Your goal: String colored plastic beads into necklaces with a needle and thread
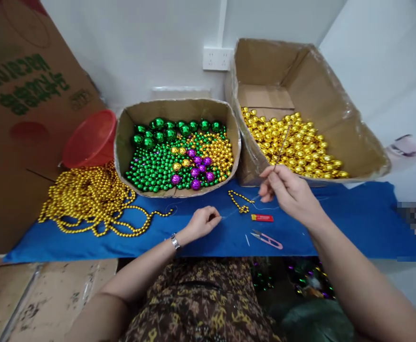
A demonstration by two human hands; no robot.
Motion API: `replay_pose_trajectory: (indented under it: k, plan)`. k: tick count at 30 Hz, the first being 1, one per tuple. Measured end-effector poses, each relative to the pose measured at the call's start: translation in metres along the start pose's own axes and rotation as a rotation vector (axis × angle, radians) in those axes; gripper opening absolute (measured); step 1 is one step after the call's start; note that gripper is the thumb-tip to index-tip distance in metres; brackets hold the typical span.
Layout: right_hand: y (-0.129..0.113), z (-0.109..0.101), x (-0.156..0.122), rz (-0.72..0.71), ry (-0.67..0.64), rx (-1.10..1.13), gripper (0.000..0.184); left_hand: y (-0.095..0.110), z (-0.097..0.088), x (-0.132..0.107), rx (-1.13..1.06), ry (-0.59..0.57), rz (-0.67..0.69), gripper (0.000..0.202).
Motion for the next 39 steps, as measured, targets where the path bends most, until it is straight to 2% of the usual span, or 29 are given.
replay_pose_trajectory:
  k: [2,3,4,6,8,10,13,15,17,21,24,28,30,32,36,39]
  plan:
    - [0.006,0.004,-0.008,0.042,0.059,0.024,0.029,0.014,-0.015,-0.012,0.046,-0.046,0.076,0.017]
    - [0.007,0.005,-0.013,0.049,0.086,0.008,0.029,0.022,-0.028,-0.017,0.068,-0.031,0.115,0.018]
    - [0.007,0.007,-0.018,0.05,0.104,-0.02,0.03,0.029,-0.045,-0.02,0.092,0.014,0.152,0.018]
    - [0.005,0.013,-0.026,0.042,0.107,-0.097,0.03,0.037,-0.084,-0.019,0.176,0.178,0.183,0.016]
    - [0.003,0.026,-0.034,0.037,0.059,-0.163,0.031,0.032,-0.117,-0.008,0.318,0.316,0.138,0.016]
    - [0.002,0.042,-0.039,0.038,-0.02,-0.178,0.031,0.018,-0.13,0.013,0.543,0.282,0.046,0.017]
    - [0.002,0.067,-0.046,0.017,-0.112,-0.125,0.03,-0.008,-0.128,0.04,0.848,0.101,-0.065,0.019]
    - [0.001,0.078,-0.049,-0.014,-0.125,-0.08,0.028,-0.016,-0.125,0.049,0.909,0.048,-0.087,0.02]
    - [0.0,0.085,-0.051,-0.045,-0.101,-0.052,0.026,-0.017,-0.126,0.052,0.841,0.068,-0.082,0.022]
    - [0.001,0.09,-0.056,-0.055,-0.027,-0.04,0.024,-0.017,-0.137,0.048,0.567,0.158,-0.07,0.019]
    - [0.004,0.091,-0.057,-0.06,-0.012,-0.055,0.024,-0.02,-0.145,0.045,0.478,0.17,-0.053,0.019]
    - [0.005,0.092,-0.057,-0.08,-0.005,-0.063,0.024,-0.026,-0.163,0.046,0.33,0.2,-0.062,0.031]
    - [0.006,0.094,-0.057,-0.085,-0.008,-0.06,0.024,-0.025,-0.168,0.047,0.339,0.225,-0.055,0.029]
    - [0.006,0.095,-0.057,-0.096,-0.01,-0.077,0.024,-0.021,-0.164,0.049,0.431,0.206,-0.029,0.025]
    - [0.003,0.097,-0.054,-0.142,-0.01,-0.148,0.023,-0.018,-0.14,0.062,0.765,0.112,-0.062,0.023]
    - [0.001,0.099,-0.052,-0.165,-0.011,-0.184,0.023,-0.016,-0.128,0.072,0.87,0.087,-0.101,0.021]
Point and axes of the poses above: each hand's wrist, its own x-axis towards the middle knuckle, its own z-axis out of the palm, y = z × x, the point moved 8 cm from there along x, towards the middle knuckle, and after that the axes turned 13 degrees about -z, right-handed, at the moved point
